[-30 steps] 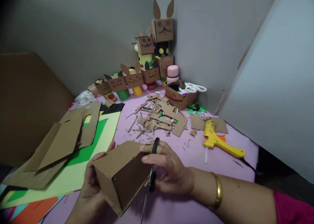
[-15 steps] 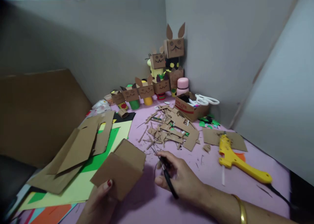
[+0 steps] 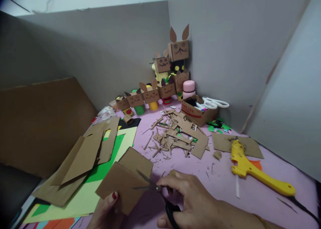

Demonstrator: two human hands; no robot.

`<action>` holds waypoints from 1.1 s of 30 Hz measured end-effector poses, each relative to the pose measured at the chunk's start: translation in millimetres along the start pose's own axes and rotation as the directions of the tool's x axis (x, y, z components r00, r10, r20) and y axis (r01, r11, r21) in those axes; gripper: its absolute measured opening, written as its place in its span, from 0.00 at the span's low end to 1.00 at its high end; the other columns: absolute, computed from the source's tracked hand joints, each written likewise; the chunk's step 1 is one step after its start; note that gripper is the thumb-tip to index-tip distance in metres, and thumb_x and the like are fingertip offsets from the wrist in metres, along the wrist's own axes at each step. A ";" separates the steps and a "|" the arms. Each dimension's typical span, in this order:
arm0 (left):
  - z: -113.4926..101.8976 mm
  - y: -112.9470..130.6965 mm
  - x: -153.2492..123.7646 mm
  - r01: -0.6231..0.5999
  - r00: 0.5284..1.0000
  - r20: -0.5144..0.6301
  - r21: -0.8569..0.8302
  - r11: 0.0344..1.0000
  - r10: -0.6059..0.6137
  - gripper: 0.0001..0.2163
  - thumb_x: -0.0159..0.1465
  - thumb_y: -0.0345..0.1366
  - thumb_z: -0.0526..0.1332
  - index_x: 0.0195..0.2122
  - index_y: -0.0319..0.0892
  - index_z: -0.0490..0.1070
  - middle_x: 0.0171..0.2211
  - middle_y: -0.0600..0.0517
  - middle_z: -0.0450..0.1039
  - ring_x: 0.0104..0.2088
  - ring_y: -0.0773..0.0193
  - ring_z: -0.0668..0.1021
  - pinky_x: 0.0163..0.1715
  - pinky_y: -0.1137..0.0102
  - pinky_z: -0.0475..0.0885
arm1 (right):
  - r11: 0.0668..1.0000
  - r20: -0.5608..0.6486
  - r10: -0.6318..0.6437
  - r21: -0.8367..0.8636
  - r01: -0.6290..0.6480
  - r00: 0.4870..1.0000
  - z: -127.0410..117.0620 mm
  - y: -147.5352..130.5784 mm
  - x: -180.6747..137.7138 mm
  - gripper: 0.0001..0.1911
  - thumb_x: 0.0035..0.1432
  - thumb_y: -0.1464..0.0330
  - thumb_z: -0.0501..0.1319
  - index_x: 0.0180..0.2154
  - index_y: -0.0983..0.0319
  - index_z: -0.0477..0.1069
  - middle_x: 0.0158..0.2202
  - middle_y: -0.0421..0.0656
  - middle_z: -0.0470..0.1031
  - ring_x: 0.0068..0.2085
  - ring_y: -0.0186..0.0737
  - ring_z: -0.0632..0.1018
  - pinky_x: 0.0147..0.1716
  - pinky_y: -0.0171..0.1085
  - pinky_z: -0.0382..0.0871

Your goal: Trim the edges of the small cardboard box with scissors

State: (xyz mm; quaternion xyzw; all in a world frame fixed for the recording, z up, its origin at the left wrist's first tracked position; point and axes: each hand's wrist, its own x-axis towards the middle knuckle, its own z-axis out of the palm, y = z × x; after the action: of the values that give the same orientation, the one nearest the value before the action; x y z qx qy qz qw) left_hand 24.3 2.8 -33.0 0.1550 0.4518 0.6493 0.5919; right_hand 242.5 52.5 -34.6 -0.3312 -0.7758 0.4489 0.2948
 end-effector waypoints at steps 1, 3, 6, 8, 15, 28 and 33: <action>-0.5 -0.7 -0.2 0.009 1.000 0.011 0.001 1.000 -0.009 0.34 0.47 0.38 0.72 0.57 0.43 0.67 0.42 0.45 0.82 0.49 0.44 0.78 0.52 0.56 0.71 | 1.000 0.005 0.000 -0.019 0.000 1.000 -0.5 -0.4 -0.4 0.27 0.42 0.54 0.69 0.42 0.62 0.76 0.34 0.46 0.73 0.34 0.44 0.72 0.33 0.40 0.63; -1.4 -1.5 -0.3 0.019 0.999 0.028 0.007 1.000 -0.019 0.34 0.48 0.39 0.72 0.57 0.43 0.68 0.41 0.45 0.82 0.49 0.43 0.78 0.52 0.56 0.71 | 0.999 0.014 -0.005 -0.051 0.006 1.000 -1.3 -0.9 -1.4 0.27 0.42 0.53 0.69 0.43 0.62 0.76 0.33 0.46 0.73 0.33 0.44 0.72 0.33 0.40 0.63; -2.0 -0.8 0.2 0.013 1.000 0.016 0.021 1.000 -0.013 0.36 0.46 0.38 0.73 0.58 0.47 0.67 0.42 0.47 0.82 0.50 0.45 0.78 0.52 0.58 0.72 | 0.997 0.016 -0.022 -0.078 0.023 1.000 -1.7 -1.5 -2.9 0.29 0.44 0.50 0.67 0.43 0.63 0.76 0.32 0.47 0.73 0.32 0.44 0.71 0.31 0.41 0.64; -1.9 0.5 0.1 0.010 1.000 -0.001 0.031 0.999 -0.010 0.38 0.44 0.35 0.74 0.58 0.49 0.66 0.42 0.49 0.82 0.51 0.45 0.77 0.52 0.60 0.72 | 0.996 0.014 -0.029 -0.081 0.030 0.999 -1.6 -2.6 -3.5 0.29 0.45 0.48 0.66 0.43 0.63 0.76 0.31 0.47 0.73 0.31 0.43 0.71 0.30 0.40 0.63; -0.3 2.7 -3.3 0.049 0.998 -0.042 0.030 0.998 -0.048 0.39 0.43 0.38 0.75 0.58 0.51 0.67 0.42 0.50 0.83 0.51 0.46 0.77 0.52 0.61 0.72 | 0.997 0.004 -0.076 -0.015 0.076 0.997 -1.8 -9.0 -3.6 0.33 0.50 0.41 0.58 0.36 0.64 0.77 0.27 0.43 0.70 0.27 0.37 0.68 0.25 0.35 0.60; 1.1 3.2 -5.4 0.079 0.997 -0.028 0.029 0.996 -0.078 0.39 0.40 0.33 0.75 0.56 0.49 0.69 0.40 0.50 0.83 0.52 0.44 0.76 0.52 0.60 0.73 | 0.989 -0.024 -0.116 -0.090 0.114 0.993 -3.2 -9.7 -6.1 0.31 0.52 0.40 0.56 0.29 0.62 0.74 0.21 0.38 0.65 0.22 0.32 0.62 0.21 0.33 0.54; 1.9 2.4 -6.8 0.099 0.995 -0.010 0.016 0.995 -0.099 0.38 0.41 0.34 0.75 0.56 0.51 0.69 0.40 0.52 0.83 0.54 0.46 0.76 0.54 0.61 0.71 | 0.993 -0.012 -0.110 -0.034 0.110 0.994 -3.4 -9.5 -6.2 0.27 0.52 0.43 0.59 0.24 0.62 0.71 0.19 0.35 0.60 0.21 0.30 0.60 0.19 0.32 0.52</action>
State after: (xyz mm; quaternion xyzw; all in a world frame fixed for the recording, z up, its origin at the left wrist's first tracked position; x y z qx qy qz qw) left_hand 25.9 -2.3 -27.9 0.1341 0.4670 0.6161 0.6200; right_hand 246.5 45.8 -25.7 -0.2959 -0.7981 0.4167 0.3191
